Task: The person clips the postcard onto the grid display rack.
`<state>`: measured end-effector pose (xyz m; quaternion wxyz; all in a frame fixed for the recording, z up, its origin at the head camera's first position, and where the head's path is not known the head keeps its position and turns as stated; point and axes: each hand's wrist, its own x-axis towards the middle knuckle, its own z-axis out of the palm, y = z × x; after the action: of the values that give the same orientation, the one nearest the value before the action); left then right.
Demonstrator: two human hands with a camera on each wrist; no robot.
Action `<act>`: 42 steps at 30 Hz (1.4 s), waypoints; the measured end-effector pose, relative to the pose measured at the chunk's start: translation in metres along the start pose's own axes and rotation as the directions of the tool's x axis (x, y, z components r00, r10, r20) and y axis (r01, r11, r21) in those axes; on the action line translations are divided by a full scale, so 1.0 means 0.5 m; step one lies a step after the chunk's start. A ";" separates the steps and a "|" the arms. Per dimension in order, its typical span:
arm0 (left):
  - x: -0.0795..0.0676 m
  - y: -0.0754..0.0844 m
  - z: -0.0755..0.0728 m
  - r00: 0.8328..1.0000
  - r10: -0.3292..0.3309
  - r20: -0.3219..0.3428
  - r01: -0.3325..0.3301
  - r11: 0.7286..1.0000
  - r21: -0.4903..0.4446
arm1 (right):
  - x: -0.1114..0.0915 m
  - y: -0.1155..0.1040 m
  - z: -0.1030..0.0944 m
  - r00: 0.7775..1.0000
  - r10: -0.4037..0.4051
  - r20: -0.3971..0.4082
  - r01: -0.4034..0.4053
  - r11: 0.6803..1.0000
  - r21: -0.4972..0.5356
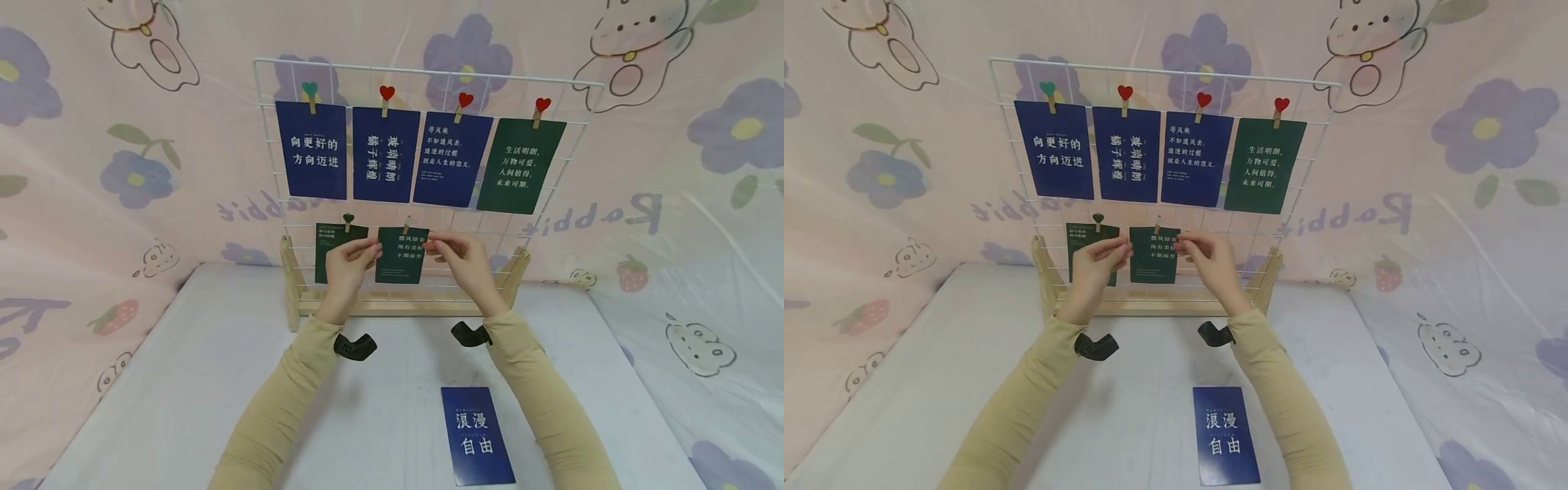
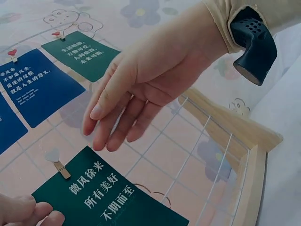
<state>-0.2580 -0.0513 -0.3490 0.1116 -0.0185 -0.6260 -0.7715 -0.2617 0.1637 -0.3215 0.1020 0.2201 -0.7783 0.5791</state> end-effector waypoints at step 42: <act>-0.168 -0.131 -0.005 0.806 -0.423 0.414 0.350 0.905 0.244 | -0.251 0.147 -0.201 0.935 0.287 0.210 -0.257 0.953 -0.159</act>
<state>-0.1889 -0.0286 -0.4268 -0.1977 -0.0627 -0.6831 -0.7003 -0.1944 0.3038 -0.4053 -0.0563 0.1689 -0.8436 0.5066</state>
